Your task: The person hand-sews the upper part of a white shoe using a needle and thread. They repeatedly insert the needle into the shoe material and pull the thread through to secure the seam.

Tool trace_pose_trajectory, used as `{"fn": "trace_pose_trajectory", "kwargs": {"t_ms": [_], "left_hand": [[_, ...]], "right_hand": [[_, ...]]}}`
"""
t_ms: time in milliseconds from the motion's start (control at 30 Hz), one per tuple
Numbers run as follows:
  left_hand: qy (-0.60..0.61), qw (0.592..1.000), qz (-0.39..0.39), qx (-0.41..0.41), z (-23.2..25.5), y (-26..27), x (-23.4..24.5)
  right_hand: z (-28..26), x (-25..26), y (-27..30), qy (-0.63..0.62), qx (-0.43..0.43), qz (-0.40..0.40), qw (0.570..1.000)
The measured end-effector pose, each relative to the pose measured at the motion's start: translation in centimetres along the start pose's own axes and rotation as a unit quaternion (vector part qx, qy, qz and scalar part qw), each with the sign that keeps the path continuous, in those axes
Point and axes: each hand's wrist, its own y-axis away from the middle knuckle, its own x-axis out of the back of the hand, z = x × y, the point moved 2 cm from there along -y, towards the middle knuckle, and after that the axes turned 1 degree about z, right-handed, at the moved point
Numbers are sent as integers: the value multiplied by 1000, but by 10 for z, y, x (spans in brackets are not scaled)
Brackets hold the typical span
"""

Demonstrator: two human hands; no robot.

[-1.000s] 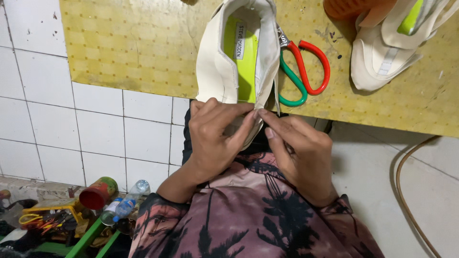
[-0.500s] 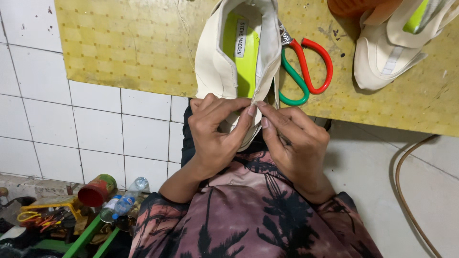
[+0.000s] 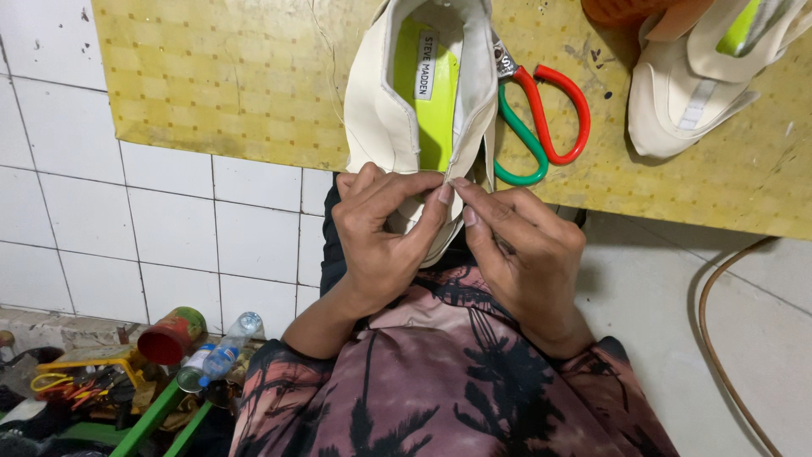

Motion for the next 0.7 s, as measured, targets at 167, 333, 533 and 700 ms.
{"fn": "trace_pose_trajectory", "kwargs": {"t_ms": [167,333,533,700], "left_hand": [[4,1000,-1,-1,1,-1,0],[13,1000,-1,-10,2,-1,-1],[-2,1000,2,-20,2,-1,-1],[7,1000,-2,-31,5,-3,-2]], "right_hand": [[2,1,1,-6,-1,-4,1000],[4,1,1,14,9,-9,1000],[3,3,0,9,11,-7,1000],[1,7,-3,21,12,-17,1000]]}}
